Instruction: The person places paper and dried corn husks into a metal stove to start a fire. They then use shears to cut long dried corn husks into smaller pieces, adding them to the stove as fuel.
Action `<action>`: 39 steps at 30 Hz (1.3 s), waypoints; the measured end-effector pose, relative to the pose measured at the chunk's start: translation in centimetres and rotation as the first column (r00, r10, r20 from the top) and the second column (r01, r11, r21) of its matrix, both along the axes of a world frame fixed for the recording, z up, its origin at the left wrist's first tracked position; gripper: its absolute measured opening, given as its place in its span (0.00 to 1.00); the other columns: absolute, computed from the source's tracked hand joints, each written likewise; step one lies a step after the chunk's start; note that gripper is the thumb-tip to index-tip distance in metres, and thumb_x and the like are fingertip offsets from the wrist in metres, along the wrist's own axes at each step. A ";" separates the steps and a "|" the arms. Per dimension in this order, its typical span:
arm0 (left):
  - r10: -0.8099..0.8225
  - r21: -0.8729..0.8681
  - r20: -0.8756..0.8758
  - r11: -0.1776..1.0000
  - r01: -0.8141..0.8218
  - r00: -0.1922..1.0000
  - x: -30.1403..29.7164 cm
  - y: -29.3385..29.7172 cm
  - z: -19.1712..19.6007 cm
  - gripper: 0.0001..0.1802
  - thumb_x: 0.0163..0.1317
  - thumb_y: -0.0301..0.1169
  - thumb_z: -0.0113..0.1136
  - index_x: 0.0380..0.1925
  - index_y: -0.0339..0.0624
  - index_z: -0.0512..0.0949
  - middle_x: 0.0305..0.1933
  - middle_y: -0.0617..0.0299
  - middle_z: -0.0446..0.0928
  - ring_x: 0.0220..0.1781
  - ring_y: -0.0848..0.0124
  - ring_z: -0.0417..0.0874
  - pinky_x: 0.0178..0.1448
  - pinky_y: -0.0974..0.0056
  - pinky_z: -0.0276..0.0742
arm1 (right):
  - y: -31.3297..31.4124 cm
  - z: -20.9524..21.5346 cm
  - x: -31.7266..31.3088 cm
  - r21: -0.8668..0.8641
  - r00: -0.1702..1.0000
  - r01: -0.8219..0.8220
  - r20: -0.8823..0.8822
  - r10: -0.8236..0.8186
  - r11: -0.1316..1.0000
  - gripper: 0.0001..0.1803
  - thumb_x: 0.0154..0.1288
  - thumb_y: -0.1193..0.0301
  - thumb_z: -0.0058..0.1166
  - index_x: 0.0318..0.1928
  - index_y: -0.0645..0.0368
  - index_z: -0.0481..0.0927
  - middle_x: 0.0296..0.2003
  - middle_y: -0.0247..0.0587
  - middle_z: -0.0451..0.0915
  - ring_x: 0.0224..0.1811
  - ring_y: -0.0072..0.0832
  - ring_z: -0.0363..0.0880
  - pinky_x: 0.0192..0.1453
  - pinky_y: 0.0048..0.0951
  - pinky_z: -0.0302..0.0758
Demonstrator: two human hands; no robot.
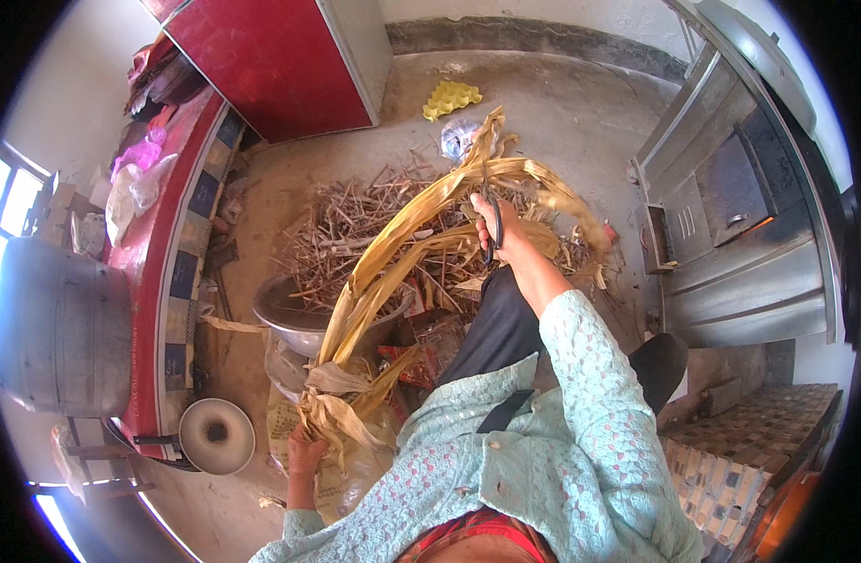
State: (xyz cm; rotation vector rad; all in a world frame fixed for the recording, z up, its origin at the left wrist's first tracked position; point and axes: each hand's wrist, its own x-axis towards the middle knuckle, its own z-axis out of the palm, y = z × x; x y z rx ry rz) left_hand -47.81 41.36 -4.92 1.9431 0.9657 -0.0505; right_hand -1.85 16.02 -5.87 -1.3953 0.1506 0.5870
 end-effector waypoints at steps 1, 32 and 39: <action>0.009 -0.016 0.038 1.000 -0.009 0.999 -1.2 1.1 -1.8 0.24 0.42 0.21 0.57 0.45 0.36 0.77 0.36 0.65 0.80 0.38 0.77 0.76 0.44 0.70 0.74 | 0.1 0.0 0.0 -0.010 0.999 -0.009 0.033 0.010 1.000 0.21 0.61 0.51 0.57 0.31 0.56 0.71 0.15 0.30 0.68 0.10 0.19 0.64 0.10 0.24 0.63; -0.020 0.305 -0.316 0.945 0.121 0.949 -4.1 6.0 -2.1 0.20 0.41 0.31 0.59 0.37 0.35 0.78 0.28 0.57 0.79 0.31 0.66 0.78 0.38 0.59 0.76 | -0.2 0.2 -0.7 -0.075 0.996 -0.045 0.072 0.050 0.996 0.25 0.59 0.50 0.59 0.25 0.62 0.74 0.12 0.33 0.69 0.08 0.20 0.66 0.11 0.22 0.63; 0.018 0.162 -0.270 0.986 0.027 0.963 -1.9 5.2 0.9 0.16 0.42 0.24 0.56 0.36 0.39 0.77 0.28 0.62 0.76 0.28 0.70 0.76 0.33 0.64 0.75 | -1.2 0.6 -1.5 0.005 0.996 -0.040 0.081 0.040 0.999 0.27 0.55 0.45 0.61 0.27 0.59 0.72 0.13 0.33 0.69 0.09 0.21 0.68 0.12 0.22 0.68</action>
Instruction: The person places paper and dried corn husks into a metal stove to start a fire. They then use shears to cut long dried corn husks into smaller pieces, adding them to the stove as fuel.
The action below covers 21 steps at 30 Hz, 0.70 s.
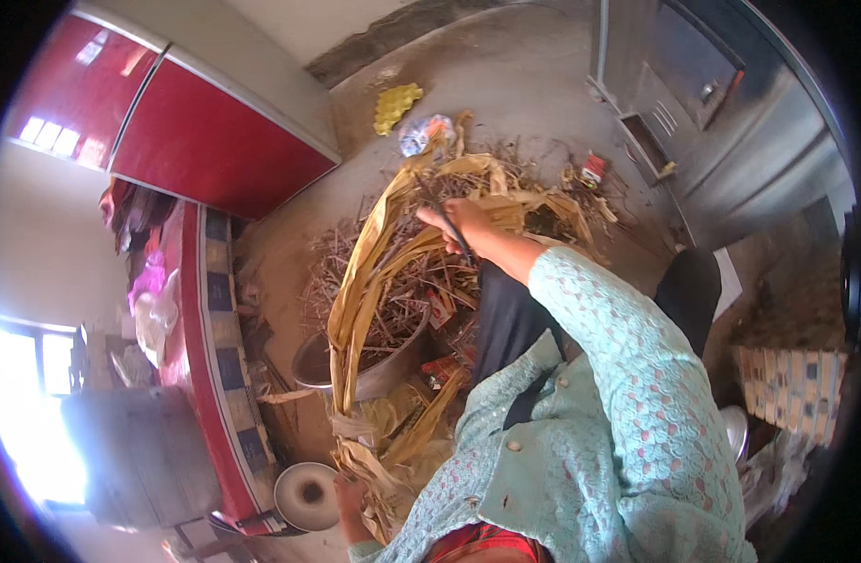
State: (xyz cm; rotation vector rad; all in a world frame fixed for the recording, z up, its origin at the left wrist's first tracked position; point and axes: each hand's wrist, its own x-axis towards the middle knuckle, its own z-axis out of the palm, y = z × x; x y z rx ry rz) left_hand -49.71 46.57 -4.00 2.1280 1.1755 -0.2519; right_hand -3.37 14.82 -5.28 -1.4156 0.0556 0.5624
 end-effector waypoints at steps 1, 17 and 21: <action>-0.014 -0.010 0.010 1.000 0.015 1.000 0.1 0.0 0.1 0.15 0.43 0.23 0.55 0.35 0.39 0.77 0.28 0.65 0.75 0.28 0.73 0.75 0.32 0.66 0.74 | -0.1 -0.2 0.4 0.038 0.997 -0.002 -0.073 0.005 0.999 0.30 0.54 0.43 0.60 0.35 0.58 0.72 0.15 0.31 0.67 0.09 0.20 0.68 0.12 0.21 0.70; 0.035 -0.220 0.221 0.975 0.015 0.975 -0.2 1.5 0.6 0.19 0.40 0.17 0.53 0.36 0.38 0.80 0.32 0.73 0.78 0.30 0.80 0.74 0.33 0.71 0.72 | 0.4 1.7 -0.4 0.179 0.983 -0.177 -0.021 0.184 0.968 0.44 0.49 0.27 0.47 0.52 0.50 0.69 0.34 0.32 0.72 0.38 0.26 0.79 0.31 0.22 0.69; 0.000 -0.143 0.134 0.990 0.019 0.991 1.3 -0.1 2.1 0.19 0.40 0.18 0.54 0.37 0.38 0.80 0.31 0.73 0.78 0.29 0.80 0.74 0.32 0.71 0.72 | 0.1 2.1 -0.1 0.269 0.994 -0.067 -0.068 0.089 0.961 0.39 0.51 0.30 0.50 0.53 0.44 0.67 0.26 0.27 0.72 0.29 0.23 0.80 0.29 0.20 0.66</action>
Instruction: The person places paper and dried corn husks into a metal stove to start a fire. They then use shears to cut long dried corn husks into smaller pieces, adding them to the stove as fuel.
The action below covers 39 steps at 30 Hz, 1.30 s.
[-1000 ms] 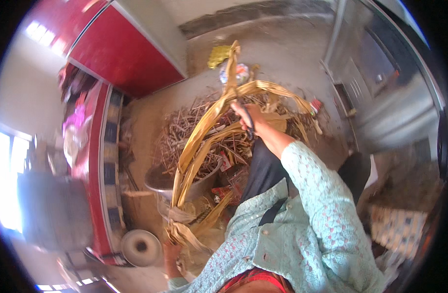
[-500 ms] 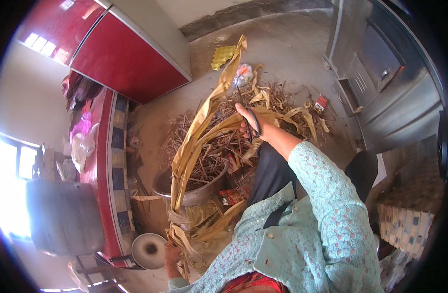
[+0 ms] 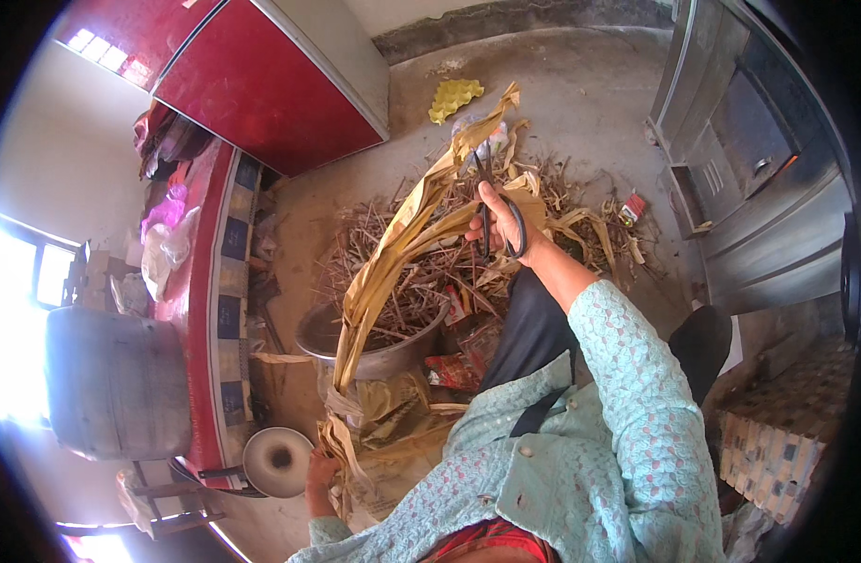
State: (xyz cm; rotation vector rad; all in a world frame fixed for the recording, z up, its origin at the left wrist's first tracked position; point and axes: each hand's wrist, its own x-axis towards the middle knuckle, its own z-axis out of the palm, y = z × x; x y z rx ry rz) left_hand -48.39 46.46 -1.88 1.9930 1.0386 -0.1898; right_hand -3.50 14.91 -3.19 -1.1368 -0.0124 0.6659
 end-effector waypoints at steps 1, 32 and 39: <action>0.007 -0.014 -0.003 1.000 -0.007 1.000 -0.4 0.3 -0.3 0.19 0.40 0.18 0.54 0.37 0.38 0.80 0.32 0.73 0.78 0.28 0.80 0.74 0.32 0.71 0.72 | 0.0 -0.1 0.2 -0.023 0.999 0.005 0.032 -0.005 1.000 0.39 0.51 0.30 0.50 0.52 0.45 0.68 0.26 0.27 0.72 0.29 0.22 0.79 0.29 0.20 0.65; -0.184 0.106 -0.312 0.968 0.227 0.932 2.3 -1.1 -1.5 0.24 0.52 0.29 0.52 0.50 0.30 0.72 0.47 0.37 0.75 0.52 0.47 0.76 0.55 0.52 0.69 | 0.4 -3.3 2.3 0.000 0.950 0.299 0.089 -0.298 0.954 0.26 0.63 0.49 0.52 0.46 0.62 0.75 0.25 0.36 0.76 0.18 0.19 0.68 0.21 0.23 0.68; 0.031 0.169 0.083 0.985 -0.044 0.996 1.6 1.4 -4.1 0.13 0.47 0.26 0.56 0.33 0.31 0.79 0.27 0.59 0.80 0.29 0.75 0.76 0.32 0.63 0.73 | -0.7 0.0 0.2 -0.160 0.995 0.085 0.070 -0.074 0.984 0.30 0.60 0.43 0.54 0.47 0.58 0.71 0.24 0.31 0.72 0.24 0.25 0.77 0.26 0.23 0.73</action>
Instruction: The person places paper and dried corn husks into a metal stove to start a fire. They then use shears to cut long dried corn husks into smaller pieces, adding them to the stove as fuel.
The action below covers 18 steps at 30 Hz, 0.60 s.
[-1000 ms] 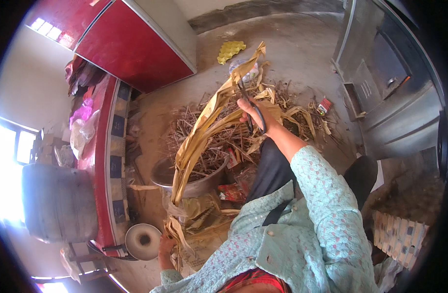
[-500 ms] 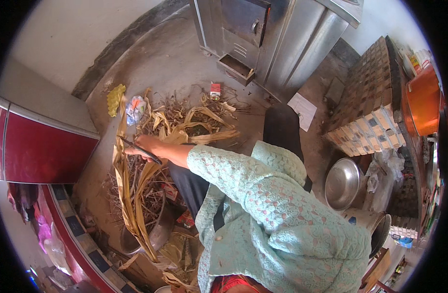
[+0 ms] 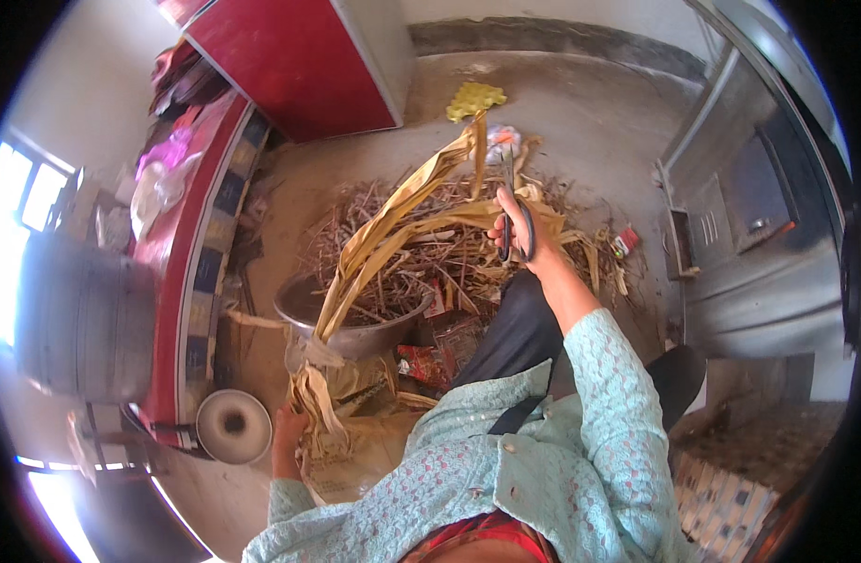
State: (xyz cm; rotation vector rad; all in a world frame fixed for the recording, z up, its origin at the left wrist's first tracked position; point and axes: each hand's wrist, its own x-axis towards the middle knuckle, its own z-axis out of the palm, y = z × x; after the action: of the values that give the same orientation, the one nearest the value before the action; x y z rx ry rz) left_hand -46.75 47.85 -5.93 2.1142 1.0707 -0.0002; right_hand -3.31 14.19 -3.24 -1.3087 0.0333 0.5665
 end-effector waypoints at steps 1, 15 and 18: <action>0.051 -0.075 0.052 0.996 -0.047 0.997 -0.6 0.7 -0.7 0.13 0.47 0.26 0.57 0.34 0.31 0.80 0.28 0.62 0.80 0.30 0.77 0.76 0.33 0.65 0.73 | 0.5 0.1 -0.3 0.018 0.996 -0.074 0.052 0.073 0.997 0.30 0.63 0.43 0.50 0.48 0.57 0.71 0.27 0.31 0.74 0.31 0.24 0.78 0.33 0.24 0.74; 0.160 -0.385 0.340 0.923 -0.019 0.926 3.0 -1.7 2.1 0.17 0.49 0.16 0.55 0.41 0.40 0.80 0.36 0.71 0.80 0.33 0.80 0.77 0.38 0.72 0.74 | 1.8 -0.5 -1.4 -0.240 0.872 -0.432 0.133 0.471 0.869 0.50 0.49 0.25 0.43 0.47 0.63 0.71 0.29 0.32 0.69 0.34 0.21 0.68 0.38 0.23 0.66; 0.098 -0.348 0.325 0.937 0.023 0.941 2.3 -1.3 0.8 0.15 0.50 0.17 0.56 0.39 0.40 0.80 0.36 0.72 0.79 0.33 0.81 0.76 0.38 0.73 0.74 | 2.3 -0.9 -0.8 -0.215 0.898 -0.386 0.133 0.418 0.897 0.49 0.49 0.25 0.44 0.48 0.62 0.70 0.30 0.33 0.70 0.35 0.22 0.70 0.37 0.23 0.66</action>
State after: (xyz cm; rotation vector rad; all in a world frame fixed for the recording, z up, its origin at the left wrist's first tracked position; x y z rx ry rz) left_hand -44.48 46.58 -5.11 1.6974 0.8341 0.1753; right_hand -4.15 16.51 -4.13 -1.5546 -0.3497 0.8132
